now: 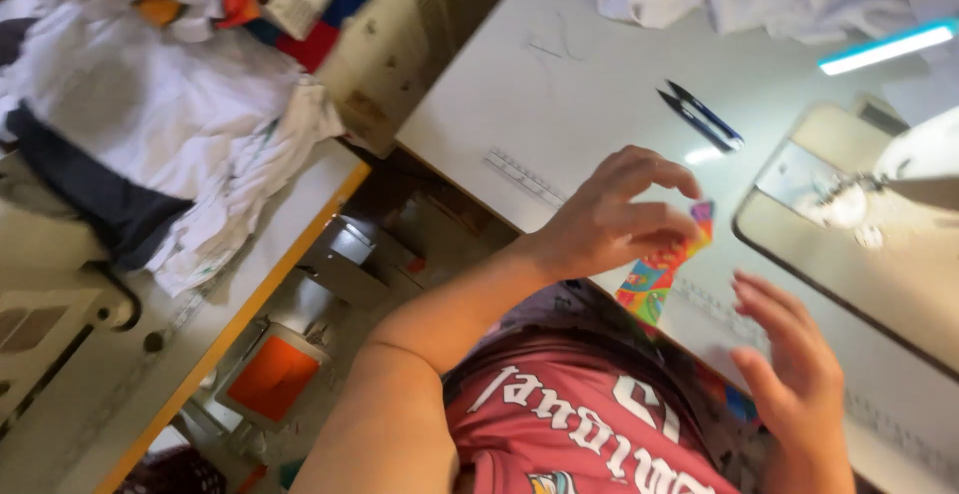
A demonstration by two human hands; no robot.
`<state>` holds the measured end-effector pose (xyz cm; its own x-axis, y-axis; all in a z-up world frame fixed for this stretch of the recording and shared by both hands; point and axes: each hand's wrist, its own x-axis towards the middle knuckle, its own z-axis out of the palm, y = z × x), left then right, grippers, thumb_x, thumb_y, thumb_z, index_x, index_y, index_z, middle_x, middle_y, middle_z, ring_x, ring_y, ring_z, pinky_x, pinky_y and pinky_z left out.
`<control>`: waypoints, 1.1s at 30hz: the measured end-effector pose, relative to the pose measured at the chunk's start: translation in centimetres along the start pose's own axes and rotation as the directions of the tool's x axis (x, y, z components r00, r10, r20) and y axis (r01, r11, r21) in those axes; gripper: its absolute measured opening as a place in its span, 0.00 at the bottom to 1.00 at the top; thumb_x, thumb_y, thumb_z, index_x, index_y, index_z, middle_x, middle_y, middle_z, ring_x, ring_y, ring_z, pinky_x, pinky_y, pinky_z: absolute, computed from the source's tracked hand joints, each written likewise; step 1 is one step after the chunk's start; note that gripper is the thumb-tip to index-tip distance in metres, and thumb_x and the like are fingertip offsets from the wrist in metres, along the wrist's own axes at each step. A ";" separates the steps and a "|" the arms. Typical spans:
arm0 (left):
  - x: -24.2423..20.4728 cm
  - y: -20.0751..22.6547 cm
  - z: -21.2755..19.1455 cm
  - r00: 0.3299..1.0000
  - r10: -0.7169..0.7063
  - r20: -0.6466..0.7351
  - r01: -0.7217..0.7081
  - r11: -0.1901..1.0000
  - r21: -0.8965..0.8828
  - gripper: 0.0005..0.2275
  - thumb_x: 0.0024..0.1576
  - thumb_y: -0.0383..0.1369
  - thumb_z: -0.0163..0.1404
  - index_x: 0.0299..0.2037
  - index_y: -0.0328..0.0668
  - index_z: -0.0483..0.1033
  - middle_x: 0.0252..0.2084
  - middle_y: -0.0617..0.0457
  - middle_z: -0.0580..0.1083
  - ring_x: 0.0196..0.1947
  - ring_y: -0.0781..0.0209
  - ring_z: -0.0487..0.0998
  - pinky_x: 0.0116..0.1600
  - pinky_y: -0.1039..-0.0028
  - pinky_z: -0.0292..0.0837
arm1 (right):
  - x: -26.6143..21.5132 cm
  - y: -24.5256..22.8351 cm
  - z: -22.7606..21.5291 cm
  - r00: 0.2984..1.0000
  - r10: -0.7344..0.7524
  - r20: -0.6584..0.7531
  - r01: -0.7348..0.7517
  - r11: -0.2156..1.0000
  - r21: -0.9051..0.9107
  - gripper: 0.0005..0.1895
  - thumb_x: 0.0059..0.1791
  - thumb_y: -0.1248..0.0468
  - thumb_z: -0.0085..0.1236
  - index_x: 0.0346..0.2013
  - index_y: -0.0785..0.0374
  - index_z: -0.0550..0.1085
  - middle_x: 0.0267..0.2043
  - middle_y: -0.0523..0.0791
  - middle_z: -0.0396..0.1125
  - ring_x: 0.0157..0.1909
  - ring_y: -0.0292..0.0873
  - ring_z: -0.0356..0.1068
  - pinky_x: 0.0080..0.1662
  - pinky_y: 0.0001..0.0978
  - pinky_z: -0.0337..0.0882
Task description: Sewing and trimming colorful fabric strips using an industrial sewing machine.
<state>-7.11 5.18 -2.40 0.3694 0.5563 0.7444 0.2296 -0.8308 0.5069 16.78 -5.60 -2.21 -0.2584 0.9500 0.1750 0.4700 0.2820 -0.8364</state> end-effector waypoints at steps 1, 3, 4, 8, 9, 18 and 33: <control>0.3 1.1 0.5 0.998 0.028 0.047 -0.021 0.988 -0.155 0.05 0.60 0.32 0.52 0.42 0.58 0.72 0.51 0.61 0.65 0.47 0.57 0.67 0.57 0.65 0.64 | 0.4 -0.3 0.4 1.000 0.008 -0.031 0.000 0.967 0.253 0.32 0.45 0.55 0.45 0.58 0.74 0.60 0.63 0.57 0.56 0.64 0.53 0.59 0.58 0.41 0.67; 0.9 1.9 1.2 0.993 0.081 0.083 -0.056 0.963 -0.263 0.04 0.61 0.33 0.48 0.43 0.57 0.73 0.53 0.58 0.65 0.49 0.56 0.67 0.59 0.64 0.63 | 0.5 1.2 1.4 0.996 0.085 0.021 -0.085 0.870 0.486 0.38 0.42 0.51 0.51 0.59 0.73 0.58 0.66 0.56 0.52 0.66 0.52 0.54 0.62 0.44 0.60; 1.1 2.4 1.5 0.988 0.120 0.098 -0.081 0.939 -0.335 0.05 0.63 0.35 0.45 0.45 0.55 0.74 0.55 0.55 0.65 0.51 0.55 0.67 0.60 0.62 0.63 | 0.4 1.9 1.8 0.989 0.110 0.103 -0.151 0.706 0.692 0.44 0.40 0.47 0.57 0.60 0.72 0.56 0.70 0.54 0.47 0.69 0.50 0.50 0.66 0.47 0.54; 1.0 2.8 4.1 0.992 0.084 -0.091 -0.114 0.910 -0.400 0.05 0.55 0.40 0.52 0.34 0.58 0.80 0.48 0.55 0.71 0.46 0.51 0.69 0.57 0.63 0.66 | 0.3 0.9 3.8 0.982 0.155 -0.111 -0.016 0.647 0.762 0.18 0.37 0.67 0.63 0.38 0.74 0.72 0.38 0.54 0.70 0.41 0.48 0.71 0.47 0.44 0.70; 1.0 2.9 3.9 0.993 0.074 -0.089 -0.103 0.920 -0.378 0.04 0.54 0.40 0.53 0.34 0.58 0.81 0.47 0.55 0.71 0.45 0.53 0.69 0.56 0.64 0.66 | 0.2 0.9 4.1 0.963 0.215 -0.161 -0.004 0.609 0.793 0.13 0.38 0.72 0.61 0.34 0.74 0.72 0.34 0.52 0.70 0.37 0.45 0.71 0.42 0.39 0.71; -2.1 4.3 4.3 0.798 -0.555 0.233 0.591 0.649 -0.479 0.06 0.57 0.36 0.51 0.37 0.43 0.75 0.34 0.54 0.73 0.31 0.65 0.74 0.37 0.77 0.74 | 0.9 0.1 3.2 0.913 0.143 -0.382 -0.119 0.989 0.088 0.07 0.41 0.73 0.65 0.23 0.60 0.75 0.25 0.42 0.65 0.21 0.38 0.58 0.28 0.25 0.62; -5.2 3.4 6.7 0.608 -0.740 0.287 0.637 0.240 -0.732 0.07 0.54 0.27 0.56 0.40 0.33 0.76 0.33 0.51 0.75 0.33 0.70 0.75 0.41 0.78 0.77 | -0.1 0.3 4.1 0.948 0.041 -0.314 -0.003 0.993 0.120 0.09 0.46 0.71 0.61 0.32 0.65 0.67 0.34 0.49 0.70 0.26 0.45 0.65 0.32 0.32 0.68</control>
<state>-2.18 -0.65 -7.48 0.3131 0.9486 -0.0468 -0.3689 0.1669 0.9144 13.49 -6.17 -4.62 0.0394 0.9547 0.2951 0.3659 0.2610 -0.8933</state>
